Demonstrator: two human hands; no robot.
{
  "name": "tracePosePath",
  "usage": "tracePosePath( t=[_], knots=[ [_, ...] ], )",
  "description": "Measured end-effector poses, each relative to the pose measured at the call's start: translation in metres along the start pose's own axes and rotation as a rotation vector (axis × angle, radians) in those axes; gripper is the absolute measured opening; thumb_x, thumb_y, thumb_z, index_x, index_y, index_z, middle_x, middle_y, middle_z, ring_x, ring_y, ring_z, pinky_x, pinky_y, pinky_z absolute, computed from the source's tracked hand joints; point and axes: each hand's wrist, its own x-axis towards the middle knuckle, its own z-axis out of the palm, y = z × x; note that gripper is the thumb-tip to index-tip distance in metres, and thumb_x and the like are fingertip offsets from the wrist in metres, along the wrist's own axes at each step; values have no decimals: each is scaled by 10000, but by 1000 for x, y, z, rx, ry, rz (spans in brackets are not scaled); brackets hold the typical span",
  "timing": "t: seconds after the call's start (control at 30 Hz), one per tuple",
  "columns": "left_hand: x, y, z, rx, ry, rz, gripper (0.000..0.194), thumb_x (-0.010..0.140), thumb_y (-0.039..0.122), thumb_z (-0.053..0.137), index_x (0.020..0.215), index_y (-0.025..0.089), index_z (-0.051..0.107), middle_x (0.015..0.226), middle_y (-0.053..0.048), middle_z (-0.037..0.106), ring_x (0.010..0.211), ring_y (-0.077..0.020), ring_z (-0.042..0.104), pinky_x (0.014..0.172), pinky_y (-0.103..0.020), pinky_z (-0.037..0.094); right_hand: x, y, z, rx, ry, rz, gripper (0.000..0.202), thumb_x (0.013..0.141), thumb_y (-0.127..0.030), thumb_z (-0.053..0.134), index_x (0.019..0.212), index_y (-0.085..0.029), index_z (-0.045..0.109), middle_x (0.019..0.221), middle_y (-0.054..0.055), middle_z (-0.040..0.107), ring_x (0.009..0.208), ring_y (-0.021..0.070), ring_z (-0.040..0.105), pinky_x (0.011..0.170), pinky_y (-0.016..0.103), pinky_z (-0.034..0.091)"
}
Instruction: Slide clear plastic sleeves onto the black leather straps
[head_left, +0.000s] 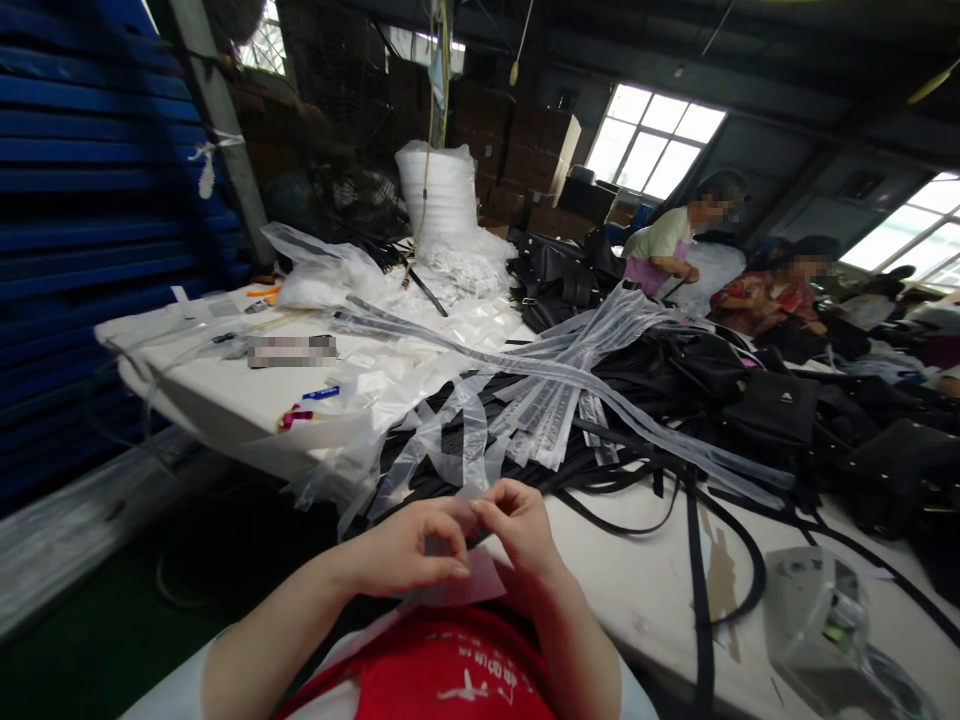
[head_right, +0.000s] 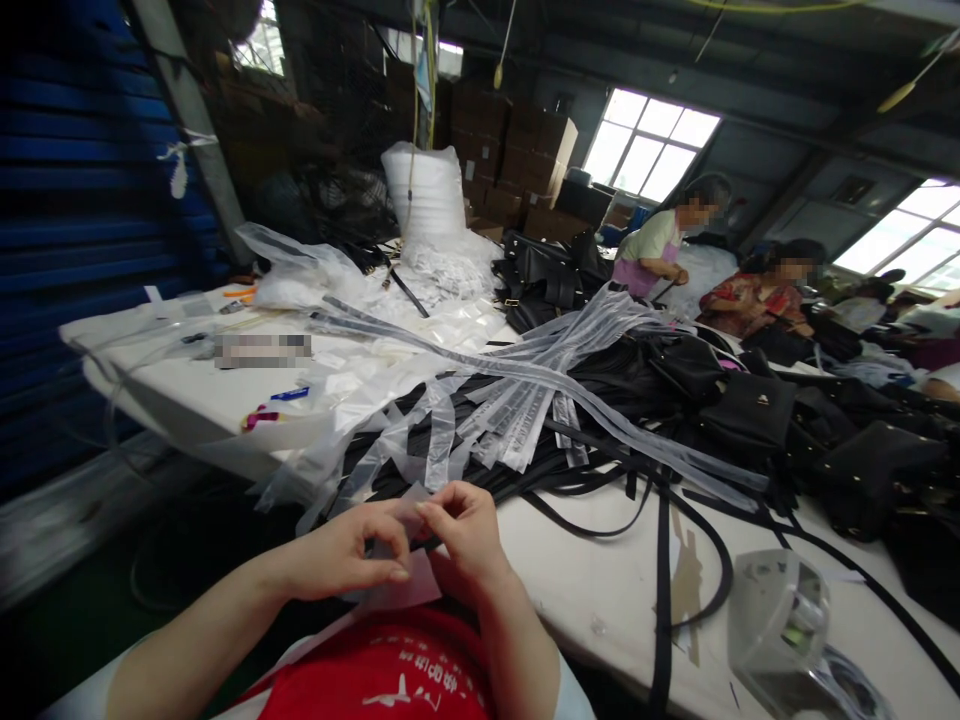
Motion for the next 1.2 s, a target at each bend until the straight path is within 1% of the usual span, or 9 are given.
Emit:
tracePosePath(
  t=[0.1, 0.23, 0.37, 0.57, 0.7, 0.83, 0.97, 1.07, 1.2],
  knots=[
    [-5, -7, 1, 7, 74, -36, 175, 799, 303, 654, 728, 161, 727, 707, 0, 665, 684, -136, 580, 667, -216, 430, 11, -3, 17, -152, -120, -23, 193, 761, -326, 686, 654, -170, 650, 602, 5, 634, 548, 136, 549, 540, 254, 429],
    [-32, -26, -12, -53, 225, -124, 153, 771, 280, 672, 724, 146, 727, 673, 0, 677, 637, -127, 571, 617, -210, 414, 45, -21, 48, -504, -226, -279, 223, 836, -299, 617, 1020, -189, 680, 860, 47, 691, 767, 173, 619, 721, 294, 487],
    [-75, -44, -26, -182, 317, -144, 158, 768, 284, 679, 714, 143, 724, 699, -15, 699, 671, -141, 600, 655, -218, 436, 98, -32, 113, -777, -430, -544, 290, 859, -359, 619, 1095, -194, 646, 1006, 71, 670, 915, 196, 618, 849, 327, 476],
    [-125, -68, -25, -229, 479, -233, 172, 765, 298, 676, 699, 143, 709, 711, -20, 698, 676, -140, 596, 672, -224, 440, 172, 8, 231, -1182, -656, -699, 452, 879, -507, 562, 1200, -197, 632, 1332, 141, 542, 1246, 282, 464, 1036, 418, 364],
    [-139, -82, -23, -251, 558, -294, 154, 737, 295, 694, 701, 146, 709, 736, -21, 708, 696, -143, 600, 682, -227, 443, 185, 41, 266, -1359, -665, -686, 510, 912, -568, 458, 1132, -166, 684, 1440, 163, 450, 1365, 339, 321, 1098, 482, 260],
    [-138, -82, -29, -282, 558, -264, 167, 741, 296, 681, 675, 144, 697, 696, -20, 696, 657, -140, 592, 649, -227, 445, 183, 51, 271, -1359, -625, -697, 527, 911, -559, 467, 1168, -142, 662, 1447, 171, 442, 1393, 335, 280, 1123, 481, 224],
    [-128, -71, -41, -236, 600, -213, 155, 756, 272, 671, 669, 147, 699, 720, -28, 701, 695, -150, 611, 687, -233, 461, 178, 29, 255, -1175, -586, -681, 399, 917, -460, 518, 1136, -165, 675, 1410, 159, 483, 1350, 318, 354, 1102, 467, 283],
    [-116, -65, -48, -245, 735, -217, 193, 789, 302, 644, 691, 146, 701, 704, -29, 685, 661, -147, 602, 650, -230, 468, 158, 6, 216, -819, -417, -588, 325, 945, -355, 478, 1168, -186, 643, 1186, 124, 635, 1122, 241, 566, 990, 397, 424],
    [-98, -65, -49, -354, 914, -228, 213, 777, 344, 652, 721, 145, 701, 731, -36, 693, 667, -160, 613, 622, -233, 492, 103, -5, 143, -303, -402, -171, 298, 873, -424, 580, 1049, -203, 674, 797, 40, 671, 689, 168, 628, 664, 296, 513]
  ],
)
